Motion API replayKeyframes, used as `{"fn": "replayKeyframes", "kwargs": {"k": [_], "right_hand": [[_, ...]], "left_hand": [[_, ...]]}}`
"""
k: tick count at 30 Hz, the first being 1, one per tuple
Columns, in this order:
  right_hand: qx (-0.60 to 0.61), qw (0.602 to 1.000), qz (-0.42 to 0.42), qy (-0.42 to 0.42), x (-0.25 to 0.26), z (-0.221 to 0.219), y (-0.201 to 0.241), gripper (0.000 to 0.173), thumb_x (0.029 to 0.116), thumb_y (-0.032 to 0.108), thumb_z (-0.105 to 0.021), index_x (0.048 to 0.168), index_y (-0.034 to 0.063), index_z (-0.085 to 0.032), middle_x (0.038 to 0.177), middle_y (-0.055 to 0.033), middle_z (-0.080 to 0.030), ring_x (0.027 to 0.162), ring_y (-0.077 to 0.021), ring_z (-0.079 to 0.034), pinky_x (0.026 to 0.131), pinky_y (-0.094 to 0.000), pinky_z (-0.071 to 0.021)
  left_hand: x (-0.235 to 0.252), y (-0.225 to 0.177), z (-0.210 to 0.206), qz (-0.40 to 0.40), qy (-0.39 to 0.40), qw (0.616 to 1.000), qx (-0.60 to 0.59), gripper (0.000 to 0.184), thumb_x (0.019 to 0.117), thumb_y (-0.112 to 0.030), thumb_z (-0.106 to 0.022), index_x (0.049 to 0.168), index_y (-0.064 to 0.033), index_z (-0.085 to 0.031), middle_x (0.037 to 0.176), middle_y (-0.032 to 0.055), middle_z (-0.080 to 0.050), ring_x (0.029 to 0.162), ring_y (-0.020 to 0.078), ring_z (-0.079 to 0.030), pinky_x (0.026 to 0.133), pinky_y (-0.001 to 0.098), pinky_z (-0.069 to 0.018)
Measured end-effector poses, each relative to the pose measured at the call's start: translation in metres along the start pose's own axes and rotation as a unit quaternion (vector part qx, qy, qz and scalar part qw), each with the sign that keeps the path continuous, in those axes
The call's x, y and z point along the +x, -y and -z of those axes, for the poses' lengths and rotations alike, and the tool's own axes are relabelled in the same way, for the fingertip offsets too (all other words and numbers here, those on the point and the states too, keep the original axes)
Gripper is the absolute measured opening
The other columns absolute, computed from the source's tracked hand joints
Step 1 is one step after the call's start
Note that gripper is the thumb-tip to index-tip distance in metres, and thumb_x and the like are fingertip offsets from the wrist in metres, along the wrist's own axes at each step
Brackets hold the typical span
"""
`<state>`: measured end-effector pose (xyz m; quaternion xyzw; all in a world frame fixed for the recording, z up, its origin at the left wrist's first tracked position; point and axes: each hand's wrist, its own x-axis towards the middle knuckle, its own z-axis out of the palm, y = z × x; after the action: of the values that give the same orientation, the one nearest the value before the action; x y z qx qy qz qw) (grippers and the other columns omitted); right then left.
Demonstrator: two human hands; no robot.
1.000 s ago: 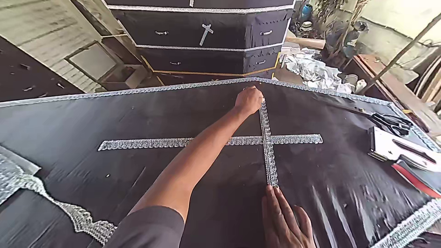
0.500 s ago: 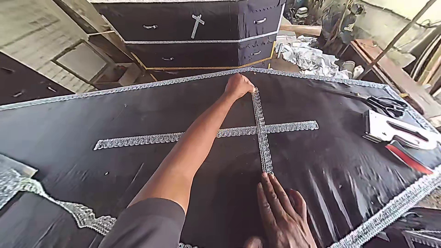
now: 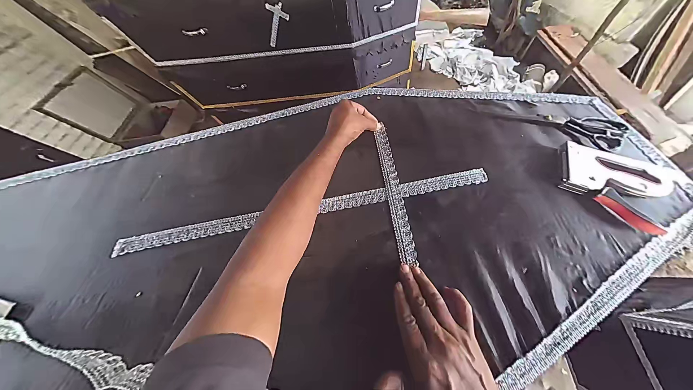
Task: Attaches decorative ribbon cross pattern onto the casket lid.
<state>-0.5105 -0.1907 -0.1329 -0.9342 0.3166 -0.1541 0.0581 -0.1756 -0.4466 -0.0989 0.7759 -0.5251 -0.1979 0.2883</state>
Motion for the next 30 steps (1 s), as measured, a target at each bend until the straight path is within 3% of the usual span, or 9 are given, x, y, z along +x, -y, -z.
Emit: {"fn": "replayKeyframes", "kwargs": {"k": [9,15,17,19,21,23,26,28,30], "right_hand": [[0.000,1.000,0.002,0.019,0.000,0.000,-0.001,0.100,0.0876,0.088,-0.032,0.140,0.0086,-0.063,0.152,-0.0105,-0.056,0.143,-0.0262,-0.049,0.111,-0.0542,-0.0356],[0.092,0.994,0.010,0.059,0.009,0.022,-0.011,0.097,0.0873,0.084,-0.046,0.140,0.0033,-0.061,0.147,-0.0159,-0.059,0.136,-0.0311,-0.056,0.103,-0.0556,-0.0452],[0.204,0.977,-0.007,0.054,0.016,0.038,-0.023,0.092,0.0911,0.076,-0.051,0.138,-0.0014,-0.062,0.143,-0.0203,-0.061,0.129,-0.0323,-0.062,0.102,-0.0563,-0.0491],[0.264,0.963,-0.047,0.000,0.023,0.057,-0.050,0.073,0.0997,0.061,-0.054,0.131,-0.0037,-0.066,0.131,-0.0189,-0.069,0.118,-0.0262,-0.068,0.101,-0.0490,-0.0552],[0.167,0.978,-0.078,-0.094,0.033,0.076,-0.100,0.042,0.1025,0.032,-0.059,0.121,-0.0035,-0.070,0.114,-0.0158,-0.075,0.104,-0.0201,-0.073,0.093,-0.0396,-0.0607],[-0.002,0.984,-0.136,-0.118,0.043,0.095,-0.164,0.036,0.1012,0.024,-0.060,0.123,-0.0027,-0.070,0.111,-0.0202,-0.074,0.099,-0.0307,-0.074,0.088,-0.0501,-0.0599],[-0.112,0.965,-0.229,0.063,0.047,0.128,-0.253,0.044,0.0974,0.011,-0.061,0.138,-0.0055,-0.059,0.132,-0.0369,-0.059,0.123,-0.0565,-0.056,0.103,-0.0751,-0.0401],[-0.151,0.934,-0.257,0.200,0.047,0.139,-0.285,0.058,0.0929,0.015,-0.069,0.144,-0.0069,-0.052,0.137,-0.0406,-0.053,0.129,-0.0595,-0.049,0.106,-0.0756,-0.0368],[-0.144,0.915,-0.271,0.261,0.040,0.137,-0.297,0.071,0.0929,0.024,-0.072,0.147,-0.0118,-0.043,0.143,-0.0418,-0.046,0.135,-0.0573,-0.046,0.109,-0.0701,-0.0379]], "left_hand": [[0.002,0.001,0.001,-0.038,0.014,0.999,0.021,0.019,0.0828,-0.029,-0.084,0.096,-0.0158,-0.081,0.094,0.0089,-0.076,0.095,0.0287,-0.071,0.087,0.0617,-0.0525],[0.000,-0.001,-0.001,-0.023,0.026,0.999,0.016,0.019,0.0839,-0.027,-0.082,0.095,-0.0126,-0.080,0.095,0.0110,-0.075,0.094,0.0313,-0.070,0.083,0.0632,-0.0525],[0.001,0.000,-0.002,-0.015,0.022,1.000,0.014,0.018,0.0830,-0.028,-0.082,0.094,-0.0148,-0.080,0.094,0.0096,-0.075,0.094,0.0305,-0.070,0.081,0.0635,-0.0530],[0.003,0.002,-0.004,-0.011,0.015,1.000,0.009,0.017,0.0813,-0.029,-0.082,0.092,-0.0163,-0.080,0.092,0.0091,-0.075,0.092,0.0308,-0.070,0.079,0.0644,-0.0531],[0.004,0.002,-0.003,-0.016,0.014,1.000,0.004,0.016,0.0810,-0.029,-0.081,0.090,-0.0162,-0.080,0.091,0.0098,-0.075,0.091,0.0315,-0.070,0.077,0.0647,-0.0534],[0.004,0.001,-0.002,-0.023,0.024,0.999,0.007,0.016,0.0817,-0.029,-0.081,0.091,-0.0161,-0.079,0.090,0.0098,-0.074,0.090,0.0313,-0.070,0.076,0.0636,-0.0531],[0.000,-0.001,0.002,-0.019,0.038,0.999,0.016,0.019,0.0820,-0.030,-0.081,0.096,-0.0176,-0.080,0.097,0.0096,-0.075,0.097,0.0319,-0.070,0.079,0.0635,-0.0536],[-0.001,-0.002,0.003,-0.012,0.038,0.999,0.021,0.021,0.0817,-0.031,-0.081,0.098,-0.0176,-0.079,0.101,0.0100,-0.074,0.101,0.0324,-0.069,0.080,0.0635,-0.0537],[-0.001,-0.006,0.004,0.000,0.041,0.999,0.029,0.022,0.0818,-0.031,-0.080,0.099,-0.0172,-0.079,0.104,0.0104,-0.074,0.103,0.0328,-0.069,0.080,0.0635,-0.0541]]}}
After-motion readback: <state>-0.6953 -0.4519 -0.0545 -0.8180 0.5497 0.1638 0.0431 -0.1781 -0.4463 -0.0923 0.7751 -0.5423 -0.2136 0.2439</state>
